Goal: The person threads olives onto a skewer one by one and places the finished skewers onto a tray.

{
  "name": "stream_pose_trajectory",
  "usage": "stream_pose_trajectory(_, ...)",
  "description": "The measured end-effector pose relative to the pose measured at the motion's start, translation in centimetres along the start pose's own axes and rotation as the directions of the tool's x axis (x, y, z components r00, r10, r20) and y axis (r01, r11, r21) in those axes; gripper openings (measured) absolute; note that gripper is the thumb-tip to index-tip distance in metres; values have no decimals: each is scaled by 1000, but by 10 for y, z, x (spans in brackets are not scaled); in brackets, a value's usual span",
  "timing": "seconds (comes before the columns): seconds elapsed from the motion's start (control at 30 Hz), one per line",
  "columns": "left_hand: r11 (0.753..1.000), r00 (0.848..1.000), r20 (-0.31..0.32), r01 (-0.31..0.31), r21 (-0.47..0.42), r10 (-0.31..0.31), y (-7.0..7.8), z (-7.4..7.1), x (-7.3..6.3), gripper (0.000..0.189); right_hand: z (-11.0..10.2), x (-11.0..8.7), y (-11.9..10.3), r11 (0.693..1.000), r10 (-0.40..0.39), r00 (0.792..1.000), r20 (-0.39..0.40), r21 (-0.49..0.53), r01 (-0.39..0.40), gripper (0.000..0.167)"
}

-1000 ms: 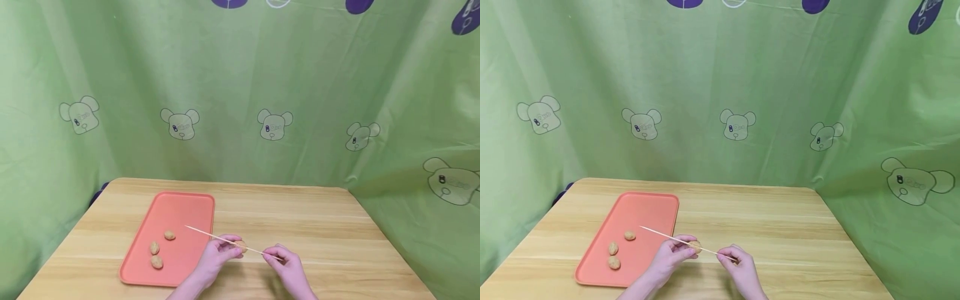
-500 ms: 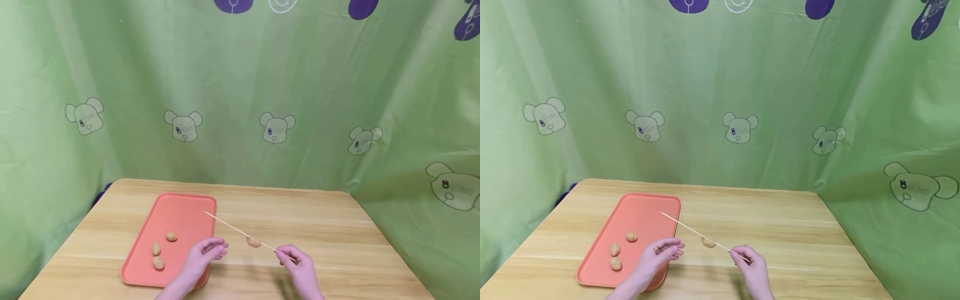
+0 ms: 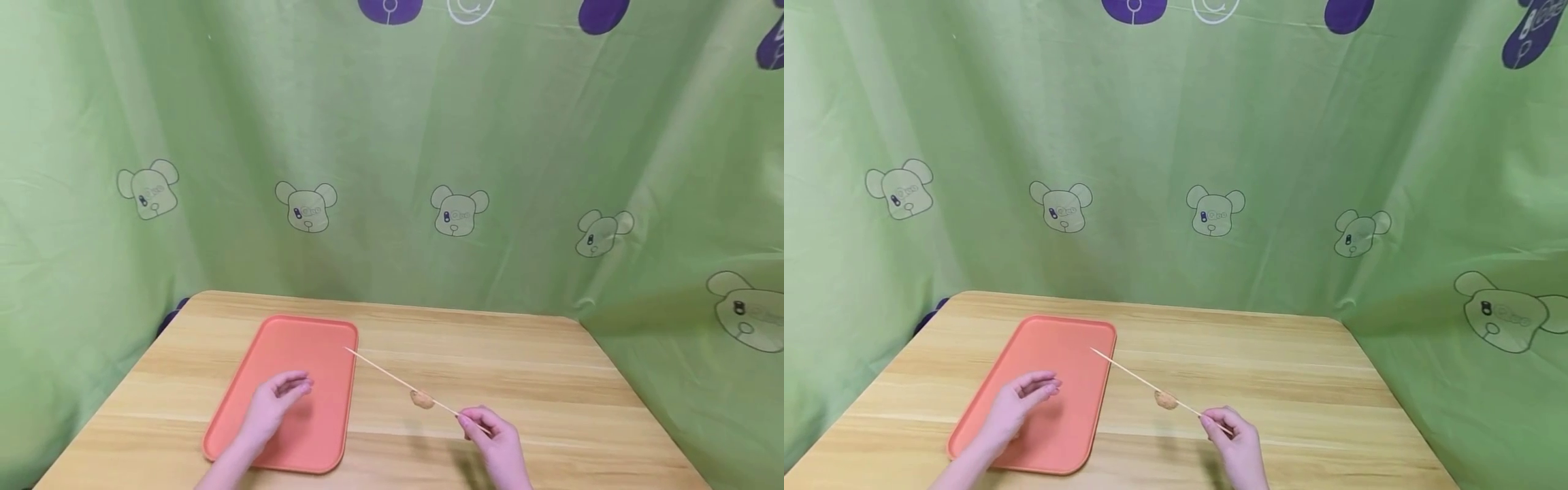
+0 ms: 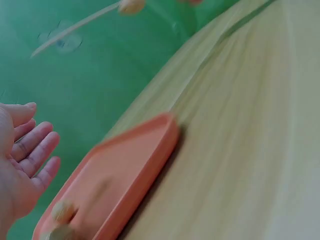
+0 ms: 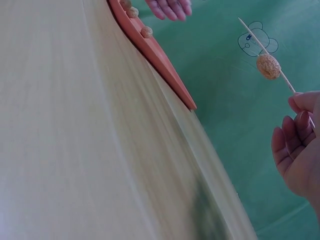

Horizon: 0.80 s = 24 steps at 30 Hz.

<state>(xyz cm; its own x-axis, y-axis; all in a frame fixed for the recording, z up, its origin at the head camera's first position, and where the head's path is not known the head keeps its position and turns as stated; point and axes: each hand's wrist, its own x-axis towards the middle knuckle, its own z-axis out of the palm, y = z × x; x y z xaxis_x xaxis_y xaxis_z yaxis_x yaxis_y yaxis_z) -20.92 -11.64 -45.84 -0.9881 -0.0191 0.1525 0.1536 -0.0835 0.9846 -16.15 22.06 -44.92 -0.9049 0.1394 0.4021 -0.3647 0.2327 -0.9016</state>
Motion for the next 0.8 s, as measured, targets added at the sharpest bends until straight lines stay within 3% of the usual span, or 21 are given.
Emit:
stream_pose_trajectory(0.07, 999, 999, -38, -5, 33, 6, 0, -10, 6, 33, -1, 0, 0, 1000, 11, 1000, -3, -8, -11, 9)
stream_pose_trajectory(0.17, 994, 997, -73, 38, 98, -31, 0, -23, 12, 35, -3, -1, 1, 999, 22, 1000, -3, -25, -22, 8)
stream_pose_trajectory(0.33, 970, 991, -75, 122, 212, -108, -5, -39, 22, 39, -6, -1, 4, 998, 38, 999, -10, -49, -39, 5)
stream_pose_trajectory(0.57, 945, 997, -12, 80, 318, -80, -20, -50, 31, 43, -9, -3, 6, 991, 85, 996, -12, -103, -85, 5)
stream_pose_trajectory(0.8, 920, 996, 49, 55, 388, -80, -24, -54, 37, 43, -11, -4, 6, 987, 109, 994, -17, -117, -110, 5)
